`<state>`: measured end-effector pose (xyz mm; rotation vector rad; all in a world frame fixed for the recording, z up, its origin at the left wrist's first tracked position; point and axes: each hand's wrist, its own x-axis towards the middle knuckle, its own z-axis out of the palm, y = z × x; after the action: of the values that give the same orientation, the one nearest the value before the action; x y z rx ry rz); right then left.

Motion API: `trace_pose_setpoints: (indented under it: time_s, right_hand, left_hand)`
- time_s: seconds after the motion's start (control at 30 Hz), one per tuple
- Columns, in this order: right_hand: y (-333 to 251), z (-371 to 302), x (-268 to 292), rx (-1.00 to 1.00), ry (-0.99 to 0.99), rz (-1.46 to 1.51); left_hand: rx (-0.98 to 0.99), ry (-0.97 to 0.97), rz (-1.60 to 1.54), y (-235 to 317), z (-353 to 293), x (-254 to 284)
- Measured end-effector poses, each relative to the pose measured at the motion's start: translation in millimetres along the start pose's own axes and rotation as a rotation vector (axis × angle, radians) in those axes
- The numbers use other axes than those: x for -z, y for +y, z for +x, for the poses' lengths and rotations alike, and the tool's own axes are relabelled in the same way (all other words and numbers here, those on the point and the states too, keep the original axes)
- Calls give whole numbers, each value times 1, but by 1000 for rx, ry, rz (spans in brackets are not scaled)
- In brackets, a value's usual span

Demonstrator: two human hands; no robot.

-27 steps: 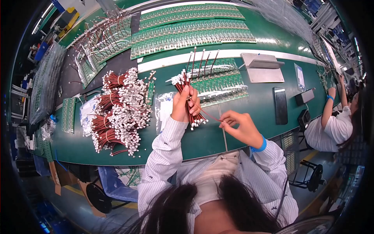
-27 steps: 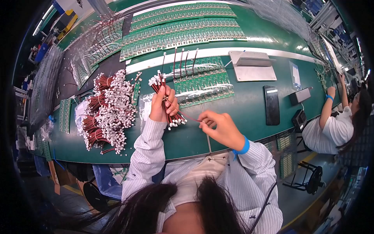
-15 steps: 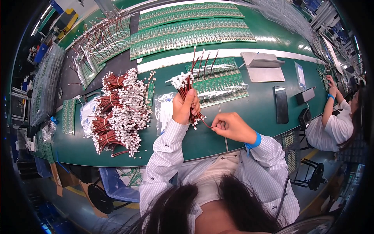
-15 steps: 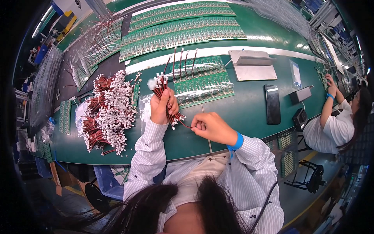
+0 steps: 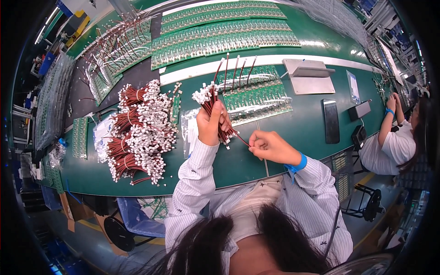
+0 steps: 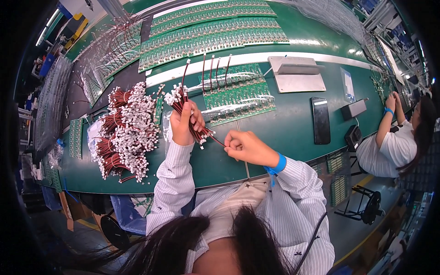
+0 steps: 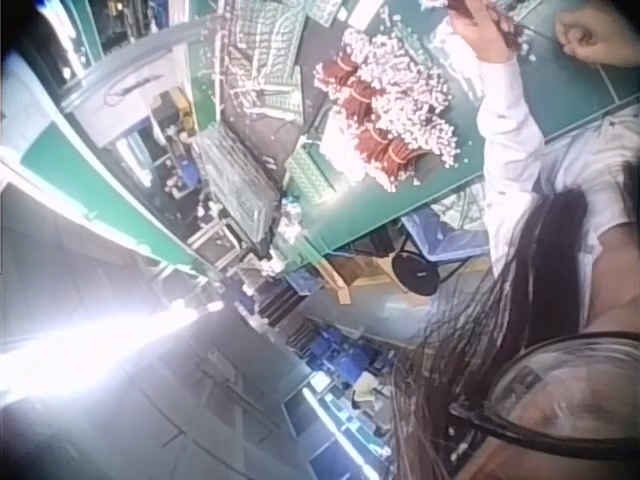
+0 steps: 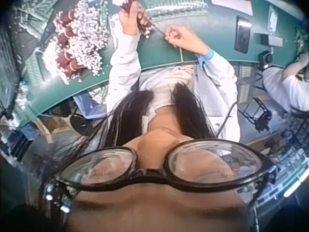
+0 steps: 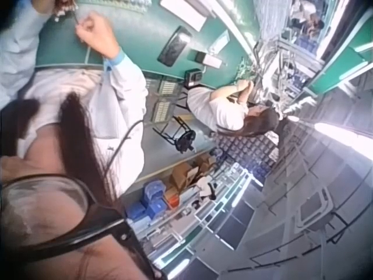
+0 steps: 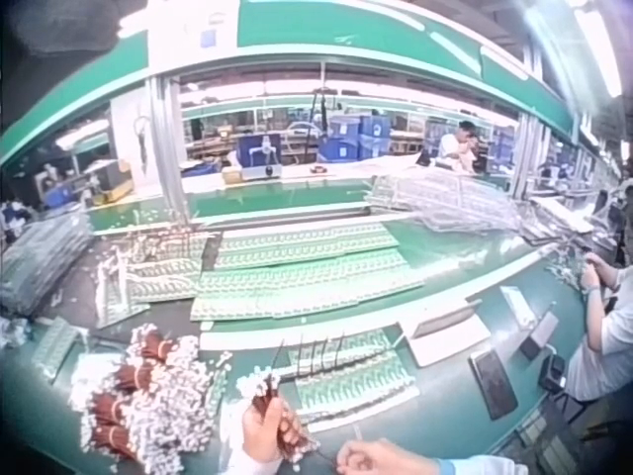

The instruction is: The person inserts wire bundles with connectors into PCB panels by hand at an assembly line station.

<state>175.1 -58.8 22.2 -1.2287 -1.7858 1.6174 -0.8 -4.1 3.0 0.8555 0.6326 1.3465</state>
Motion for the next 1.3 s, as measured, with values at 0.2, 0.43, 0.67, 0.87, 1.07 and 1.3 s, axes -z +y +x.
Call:
trace_pose_setpoints:
  time_s: [0.2, 0.43, 0.67, 0.87, 1.07, 1.3]
  right_hand:
    - [0, -3, 2, 42, 14, 22]
    - [-9, -3, 4, -123, -144, 197]
    - [-1, -3, 3, -136, -185, 344]
    - [0, -3, 3, -140, -184, 363]
    - [-2, -2, 1, -127, -175, 351]
    - [3, 0, 1, -98, -229, 323]
  left_hand:
    - [168, -74, -154, 2, 2, 1]
    - [213, -127, -176, -2, 3, 7]
    - [206, -168, -155, 1, 3, 8]
    - [233, -226, -201, 3, 1, 6]
    - [233, -205, -157, 5, 1, 2]
    - [300, -155, -33, 9, 2, -2]
